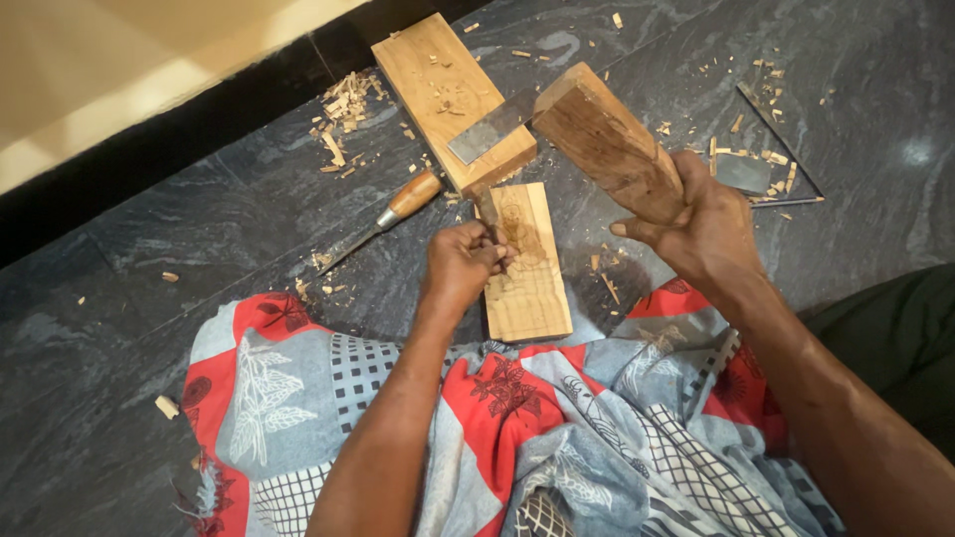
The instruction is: The person carves a design into a rectangular wooden block using a chisel and a wooden mallet. They repeatedly strike the chisel to remove wood shavings and refine the carved pattern on the block's surface.
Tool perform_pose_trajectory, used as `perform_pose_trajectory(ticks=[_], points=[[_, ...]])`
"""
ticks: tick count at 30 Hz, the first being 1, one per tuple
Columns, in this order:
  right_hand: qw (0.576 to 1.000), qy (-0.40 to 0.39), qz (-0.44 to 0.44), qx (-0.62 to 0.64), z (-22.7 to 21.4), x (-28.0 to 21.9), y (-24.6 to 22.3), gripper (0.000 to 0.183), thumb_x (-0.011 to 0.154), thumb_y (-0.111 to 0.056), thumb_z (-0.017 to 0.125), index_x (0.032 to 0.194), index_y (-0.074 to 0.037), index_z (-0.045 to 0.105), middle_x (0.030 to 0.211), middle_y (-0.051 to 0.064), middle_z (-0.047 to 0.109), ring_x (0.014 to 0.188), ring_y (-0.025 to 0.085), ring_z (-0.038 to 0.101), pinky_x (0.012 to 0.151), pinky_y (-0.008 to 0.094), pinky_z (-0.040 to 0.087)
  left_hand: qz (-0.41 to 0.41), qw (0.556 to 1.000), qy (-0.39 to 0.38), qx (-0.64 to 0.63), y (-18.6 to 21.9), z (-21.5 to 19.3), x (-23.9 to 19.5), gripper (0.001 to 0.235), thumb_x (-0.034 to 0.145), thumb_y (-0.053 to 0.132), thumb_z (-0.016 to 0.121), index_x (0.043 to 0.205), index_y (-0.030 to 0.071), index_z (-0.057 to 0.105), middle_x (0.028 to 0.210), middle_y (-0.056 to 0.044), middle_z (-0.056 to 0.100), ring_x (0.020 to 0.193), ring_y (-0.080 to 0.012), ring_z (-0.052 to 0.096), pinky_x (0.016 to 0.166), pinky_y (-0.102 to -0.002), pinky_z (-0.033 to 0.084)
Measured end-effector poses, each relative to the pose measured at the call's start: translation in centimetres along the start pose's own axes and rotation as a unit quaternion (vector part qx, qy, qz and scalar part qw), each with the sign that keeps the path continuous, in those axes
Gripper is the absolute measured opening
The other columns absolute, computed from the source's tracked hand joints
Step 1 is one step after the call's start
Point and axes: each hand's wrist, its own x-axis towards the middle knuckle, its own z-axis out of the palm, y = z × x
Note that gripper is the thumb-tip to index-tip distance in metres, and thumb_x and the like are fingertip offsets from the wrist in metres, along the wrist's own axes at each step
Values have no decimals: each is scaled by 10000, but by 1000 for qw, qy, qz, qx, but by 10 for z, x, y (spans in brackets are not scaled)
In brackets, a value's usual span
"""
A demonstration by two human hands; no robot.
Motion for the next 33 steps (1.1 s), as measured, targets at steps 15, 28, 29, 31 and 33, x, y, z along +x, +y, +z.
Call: perform_pose_trajectory(ticks=[15, 28, 29, 31, 33], points=[[980, 14, -149, -131, 17, 1, 1, 570, 721, -329, 921, 1116, -94, 584, 895, 164, 708, 820, 385, 707, 698, 485, 545, 107, 943, 28, 312, 51, 16, -27, 107, 819, -4, 709, 922, 23, 719, 829, -191, 735, 781, -323, 751, 689, -411, 557], [984, 31, -125, -127, 10, -1, -1, 545, 743, -289, 904, 1162, -108, 607, 922, 150, 715, 813, 368, 707, 698, 472, 543, 148, 949, 20, 278, 30, 11, -18, 116, 824, -38, 693, 927, -2, 732, 829, -176, 747, 771, -292, 739, 683, -378, 578], [992, 31, -87, -89, 10, -1, -4, 606, 711, -318, 921, 1181, -100, 606, 905, 161, 720, 825, 365, 713, 715, 471, 547, 101, 971, 14, 216, 26, 9, -15, 96, 857, -49, 656, 916, -9, 720, 821, -141, 758, 757, -235, 752, 667, -341, 591], [996, 22, -45, -70, 6, 1, -6, 653, 708, -337, 922, 1209, -91, 584, 960, 154, 740, 863, 329, 731, 758, 448, 562, 27, 996, 12, 86, 16, 3, -9, 95, 894, -62, 621, 917, -15, 701, 813, -94, 764, 736, -158, 756, 640, -282, 596], [999, 19, -21, -38, 3, 1, -6, 680, 702, -337, 925, 1229, -86, 576, 1008, 148, 750, 909, 305, 737, 792, 432, 567, -25, 998, 22, -46, 9, -4, 0, 87, 904, -67, 626, 940, -14, 685, 814, -67, 752, 721, -117, 740, 619, -239, 583]])
